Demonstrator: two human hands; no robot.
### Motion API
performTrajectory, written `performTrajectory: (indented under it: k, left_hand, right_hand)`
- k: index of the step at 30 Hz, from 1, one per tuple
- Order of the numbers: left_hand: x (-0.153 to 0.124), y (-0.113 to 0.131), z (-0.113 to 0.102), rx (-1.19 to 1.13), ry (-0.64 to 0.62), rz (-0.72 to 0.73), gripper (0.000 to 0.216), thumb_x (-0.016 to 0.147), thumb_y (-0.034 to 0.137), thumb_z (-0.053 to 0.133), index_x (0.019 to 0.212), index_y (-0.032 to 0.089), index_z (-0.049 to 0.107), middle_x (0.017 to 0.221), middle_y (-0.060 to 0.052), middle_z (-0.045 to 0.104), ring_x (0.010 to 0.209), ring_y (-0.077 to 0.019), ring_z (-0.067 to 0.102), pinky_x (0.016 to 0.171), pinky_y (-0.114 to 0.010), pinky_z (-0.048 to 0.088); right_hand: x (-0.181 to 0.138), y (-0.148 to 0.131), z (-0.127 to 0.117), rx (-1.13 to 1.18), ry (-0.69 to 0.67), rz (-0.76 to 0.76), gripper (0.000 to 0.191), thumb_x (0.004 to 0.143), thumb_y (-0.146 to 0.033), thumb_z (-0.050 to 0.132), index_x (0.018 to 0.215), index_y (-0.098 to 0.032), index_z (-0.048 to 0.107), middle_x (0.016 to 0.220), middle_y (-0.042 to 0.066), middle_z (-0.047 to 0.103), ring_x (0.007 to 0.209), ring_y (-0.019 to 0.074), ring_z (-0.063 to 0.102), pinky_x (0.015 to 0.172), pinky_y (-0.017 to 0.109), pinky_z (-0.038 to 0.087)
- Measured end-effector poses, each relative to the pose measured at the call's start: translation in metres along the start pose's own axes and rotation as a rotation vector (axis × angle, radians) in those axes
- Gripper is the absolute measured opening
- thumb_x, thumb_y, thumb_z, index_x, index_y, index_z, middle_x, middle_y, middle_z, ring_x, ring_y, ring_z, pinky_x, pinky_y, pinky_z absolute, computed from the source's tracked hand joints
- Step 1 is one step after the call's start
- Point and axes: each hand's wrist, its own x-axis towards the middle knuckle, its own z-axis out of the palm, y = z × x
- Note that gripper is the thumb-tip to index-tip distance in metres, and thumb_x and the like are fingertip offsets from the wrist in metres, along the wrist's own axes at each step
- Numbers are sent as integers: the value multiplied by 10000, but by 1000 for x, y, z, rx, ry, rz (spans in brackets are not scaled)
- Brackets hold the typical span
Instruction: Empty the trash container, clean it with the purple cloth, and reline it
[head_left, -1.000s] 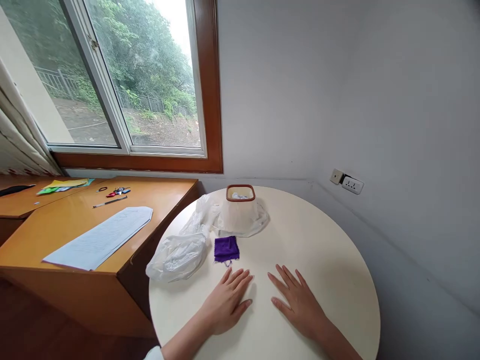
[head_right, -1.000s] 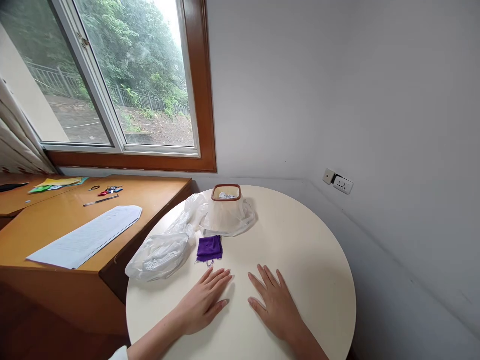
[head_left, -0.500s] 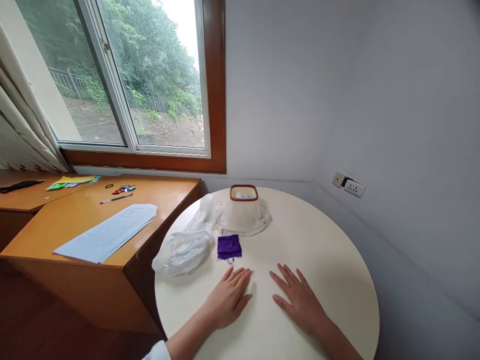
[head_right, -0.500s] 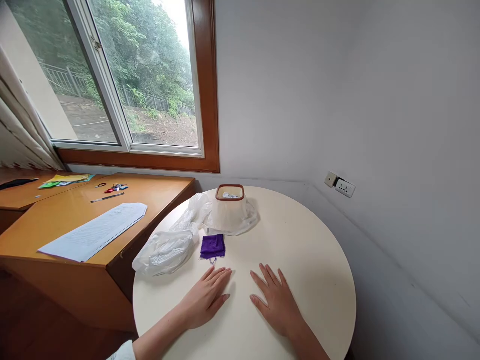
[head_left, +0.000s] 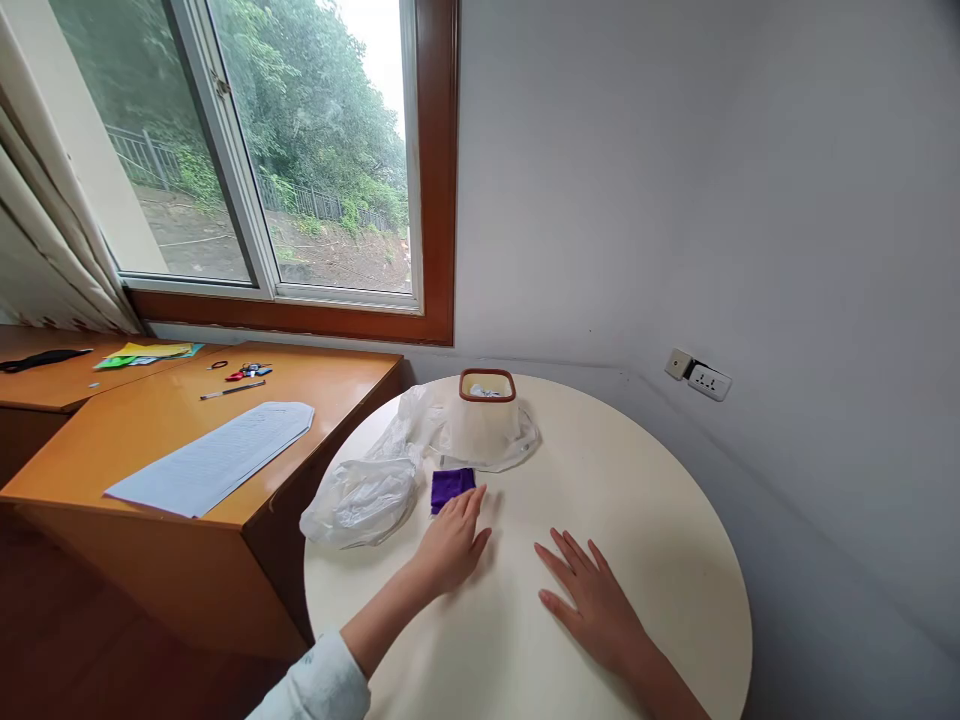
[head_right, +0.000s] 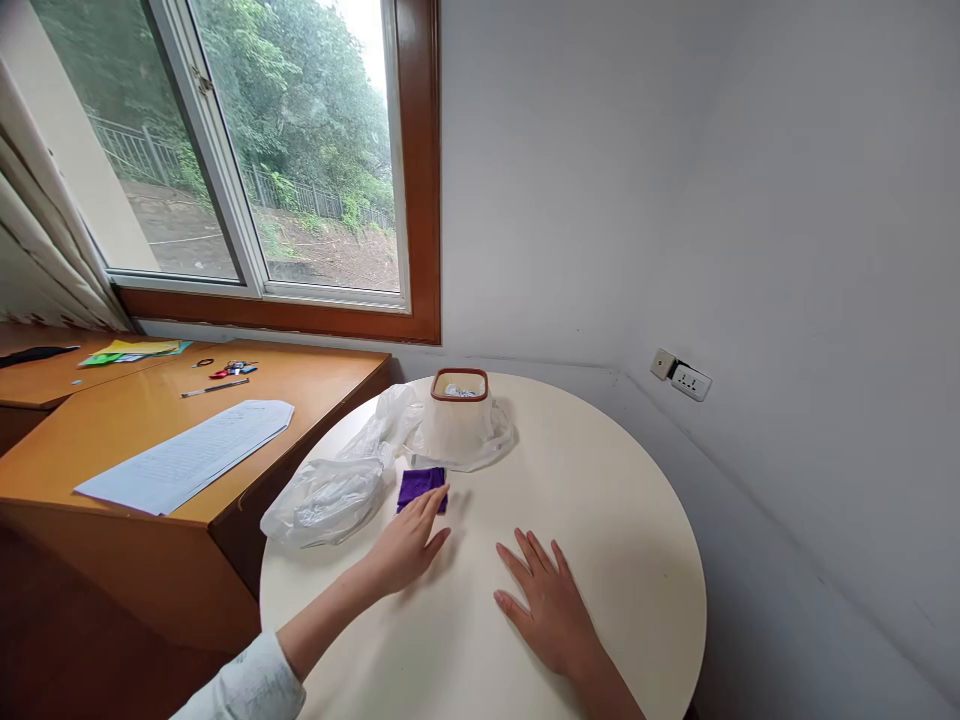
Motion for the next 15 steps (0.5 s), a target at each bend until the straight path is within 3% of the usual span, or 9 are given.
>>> performTrajectory:
  k: [5, 9, 15]
  left_hand:
    - [11, -14, 14, 61, -126, -128, 618, 862, 363, 371, 1385, 50, 266, 1436, -210, 310, 1329, -336, 282, 1064, -519, 228]
    - [3, -21, 15, 104, -137, -110, 581, 869, 384, 352, 1358, 70, 346, 1425, -193, 341, 1335, -328, 273, 1070, -521, 212]
    - [-4, -44, -1, 105, -142, -71, 473, 840, 346, 414, 1263, 147, 485, 1367, -144, 450, 1283, -307, 379, 1056, -501, 250]
  right_hand:
    - [-1, 0, 0, 14, -3, 4, 548, 888, -594, 204, 1401, -401, 206, 1508, -57, 146, 1387, 180, 120, 1130, 440, 70]
    - [-1, 1, 0, 15, -5, 7, 542, 892, -585, 215, 1402, -403, 198, 1509, -64, 131, 1387, 185, 119, 1130, 438, 64]
    - [-1, 1, 0, 35, -5, -2, 541, 895, -574, 222, 1404, -392, 205, 1508, -55, 141, 1386, 196, 125, 1131, 452, 58]
